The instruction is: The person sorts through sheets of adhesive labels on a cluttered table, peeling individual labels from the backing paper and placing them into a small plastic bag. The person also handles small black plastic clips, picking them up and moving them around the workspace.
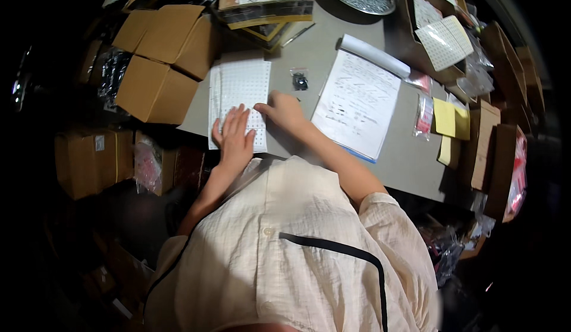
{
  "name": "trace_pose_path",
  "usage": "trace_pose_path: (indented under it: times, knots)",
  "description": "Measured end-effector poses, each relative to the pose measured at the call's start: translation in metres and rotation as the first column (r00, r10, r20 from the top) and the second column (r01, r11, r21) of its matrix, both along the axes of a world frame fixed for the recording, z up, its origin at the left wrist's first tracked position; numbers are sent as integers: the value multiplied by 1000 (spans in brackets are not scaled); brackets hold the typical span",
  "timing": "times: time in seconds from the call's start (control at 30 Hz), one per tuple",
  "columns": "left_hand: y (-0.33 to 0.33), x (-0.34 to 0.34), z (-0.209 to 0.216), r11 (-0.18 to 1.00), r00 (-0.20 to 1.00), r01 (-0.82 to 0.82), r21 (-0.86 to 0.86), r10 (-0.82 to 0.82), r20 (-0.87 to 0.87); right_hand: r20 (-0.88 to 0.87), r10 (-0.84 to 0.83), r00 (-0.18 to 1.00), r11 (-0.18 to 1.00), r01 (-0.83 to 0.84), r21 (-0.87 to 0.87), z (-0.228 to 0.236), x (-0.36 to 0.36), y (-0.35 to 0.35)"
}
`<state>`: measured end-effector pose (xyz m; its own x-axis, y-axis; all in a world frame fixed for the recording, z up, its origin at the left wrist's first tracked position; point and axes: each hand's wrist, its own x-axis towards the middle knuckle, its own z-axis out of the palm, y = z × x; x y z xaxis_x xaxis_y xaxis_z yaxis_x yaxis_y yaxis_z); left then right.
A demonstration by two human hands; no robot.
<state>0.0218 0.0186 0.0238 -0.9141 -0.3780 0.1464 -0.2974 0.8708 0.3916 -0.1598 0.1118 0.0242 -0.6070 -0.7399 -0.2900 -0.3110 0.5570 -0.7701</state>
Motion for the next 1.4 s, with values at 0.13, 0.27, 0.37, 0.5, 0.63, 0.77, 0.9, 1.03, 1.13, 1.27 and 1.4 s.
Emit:
trace_pose_path:
  times: [0.13, 0.27, 0.37, 0.5, 0.63, 0.77, 0.9, 1.03, 1.13, 1.27, 1.4]
  knots:
    - [-13, 1, -1, 994, 998, -61, -94, 61, 7, -74, -79, 994, 990, 70, -119, -24, 0, 6]
    - [-11, 1, -3, 991, 997, 34, -130, -23, 79, 179, -131, 975, 958, 171, -228, -50, -5, 17]
    - [-9, 0, -4, 992, 996, 68, -102, -62, 66, 290, -191, 938, 961, 239, -142, -33, 2, 21]
    - [-6, -2, -6, 987, 991, 134, -85, -133, 19, 200, -220, 955, 967, 241, -87, -15, 10, 16]
    - [-4, -1, -5, 985, 985, 170, -33, -170, -26, -1, -146, 989, 989, 146, -13, -14, 12, 7]
    - [-6, 7, 0, 977, 974, 206, 57, -199, -104, 86, -191, 978, 980, 195, -36, -28, 10, 9]
    - [-8, 19, 2, 974, 971, 171, 149, -140, -196, 170, -200, 965, 968, 222, -120, -28, 14, 13]
    - [-26, 35, 3, 995, 971, 29, 100, -4, -241, 177, -274, 945, 926, 309, -218, -30, 18, 28]
    - [-41, 42, 1, 992, 972, -115, 45, 122, -202, 41, -396, 917, 849, 383, -365, -10, 14, 51]
    - [-44, 43, -3, 971, 965, -228, 67, 235, -117, 105, -542, 834, 685, 510, -520, -10, -17, 105]
    - [-35, 35, 0, 975, 976, -208, 73, 211, -44, -152, -695, 703, 701, 615, -361, -11, -38, 153]
